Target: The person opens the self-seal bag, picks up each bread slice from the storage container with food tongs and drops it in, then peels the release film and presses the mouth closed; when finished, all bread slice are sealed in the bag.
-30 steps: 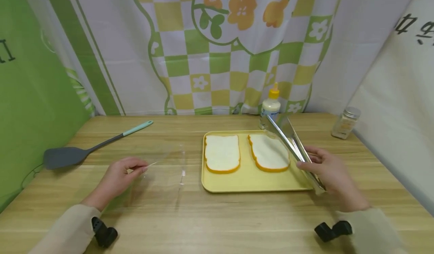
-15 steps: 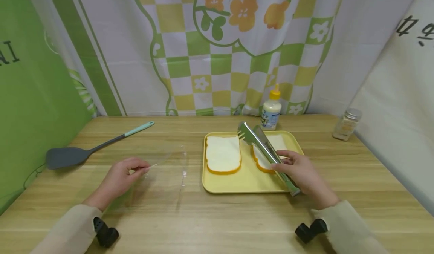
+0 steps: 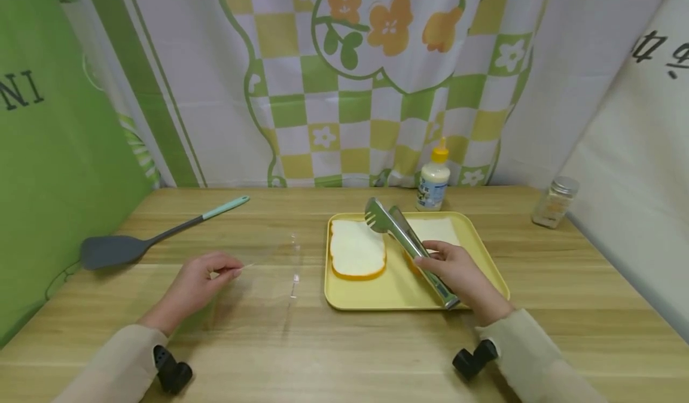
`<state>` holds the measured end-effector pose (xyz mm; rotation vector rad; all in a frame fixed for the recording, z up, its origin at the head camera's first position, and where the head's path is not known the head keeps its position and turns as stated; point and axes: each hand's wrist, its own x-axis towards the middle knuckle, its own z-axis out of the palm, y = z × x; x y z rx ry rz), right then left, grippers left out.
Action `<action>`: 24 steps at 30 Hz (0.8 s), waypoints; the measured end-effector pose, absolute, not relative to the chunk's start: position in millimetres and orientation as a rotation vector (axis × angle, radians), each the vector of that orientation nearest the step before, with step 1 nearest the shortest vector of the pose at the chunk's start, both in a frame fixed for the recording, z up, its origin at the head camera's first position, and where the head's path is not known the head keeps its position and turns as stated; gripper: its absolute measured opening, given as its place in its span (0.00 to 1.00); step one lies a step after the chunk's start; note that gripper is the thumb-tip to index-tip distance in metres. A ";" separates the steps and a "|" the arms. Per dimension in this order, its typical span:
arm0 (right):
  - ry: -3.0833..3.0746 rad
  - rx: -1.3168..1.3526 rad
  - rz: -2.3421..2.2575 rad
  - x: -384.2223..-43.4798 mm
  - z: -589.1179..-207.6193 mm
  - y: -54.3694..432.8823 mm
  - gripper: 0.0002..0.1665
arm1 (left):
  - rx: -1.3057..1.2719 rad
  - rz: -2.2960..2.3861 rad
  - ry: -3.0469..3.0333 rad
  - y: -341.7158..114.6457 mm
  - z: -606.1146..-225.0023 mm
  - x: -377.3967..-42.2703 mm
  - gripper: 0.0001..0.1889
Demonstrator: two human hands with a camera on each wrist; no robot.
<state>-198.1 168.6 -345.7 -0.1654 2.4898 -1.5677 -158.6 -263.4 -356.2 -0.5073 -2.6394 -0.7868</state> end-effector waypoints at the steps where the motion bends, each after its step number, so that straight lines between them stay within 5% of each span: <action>1: 2.485 -0.166 -1.571 -198.8 -345.9 168.6 0.35 | -0.506 -0.784 -2.639 -263.5 -356.7 -158.7 0.05; 24: 2.209 -0.224 -1.971 -188.5 -320.6 152.5 0.34 | -0.481 -0.772 -2.681 -263.9 -358.2 -159.3 0.05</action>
